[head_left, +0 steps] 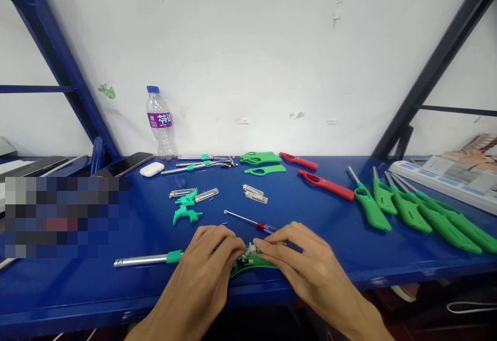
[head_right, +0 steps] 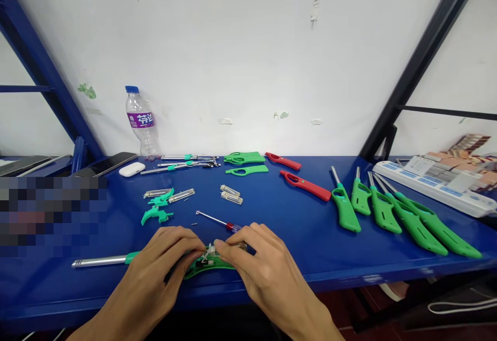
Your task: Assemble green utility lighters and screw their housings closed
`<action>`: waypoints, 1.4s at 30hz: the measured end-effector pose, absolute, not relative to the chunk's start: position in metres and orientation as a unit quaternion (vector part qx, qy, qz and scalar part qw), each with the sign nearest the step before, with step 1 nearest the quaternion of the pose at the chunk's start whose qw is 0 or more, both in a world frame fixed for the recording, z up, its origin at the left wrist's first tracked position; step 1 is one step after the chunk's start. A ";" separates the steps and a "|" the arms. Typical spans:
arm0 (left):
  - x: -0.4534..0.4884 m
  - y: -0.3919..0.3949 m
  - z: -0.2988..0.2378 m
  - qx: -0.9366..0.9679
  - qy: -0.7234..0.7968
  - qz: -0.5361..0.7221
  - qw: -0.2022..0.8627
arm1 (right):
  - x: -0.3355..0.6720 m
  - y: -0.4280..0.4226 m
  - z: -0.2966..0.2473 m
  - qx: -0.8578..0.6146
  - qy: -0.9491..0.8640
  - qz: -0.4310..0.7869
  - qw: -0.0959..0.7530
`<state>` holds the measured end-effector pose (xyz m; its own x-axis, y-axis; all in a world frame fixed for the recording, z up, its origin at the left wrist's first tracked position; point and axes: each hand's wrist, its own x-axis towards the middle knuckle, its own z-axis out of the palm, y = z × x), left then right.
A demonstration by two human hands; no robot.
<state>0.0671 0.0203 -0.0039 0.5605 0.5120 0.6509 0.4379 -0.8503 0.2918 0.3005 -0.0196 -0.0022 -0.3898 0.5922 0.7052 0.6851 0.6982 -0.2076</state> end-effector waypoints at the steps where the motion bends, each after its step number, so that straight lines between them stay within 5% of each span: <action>1: 0.067 0.020 -0.004 0.883 0.270 0.380 0.048 | 0.301 -0.020 -0.002 -0.381 -0.833 -0.060 0.396; 31: 0.068 0.019 -0.007 0.879 0.293 0.375 0.021 | 0.300 -0.020 -0.004 -0.404 -0.831 -0.071 0.376; 42: 0.051 0.006 -0.011 0.867 0.330 0.368 -0.054 | 0.303 -0.019 -0.001 -0.452 -0.810 0.048 0.369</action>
<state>0.0508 0.0058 -0.0110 0.5106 0.5331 0.6746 0.6128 -0.7760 0.1495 0.3028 -0.0187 -0.0014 -0.3183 0.7684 0.5552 0.6982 0.5862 -0.4110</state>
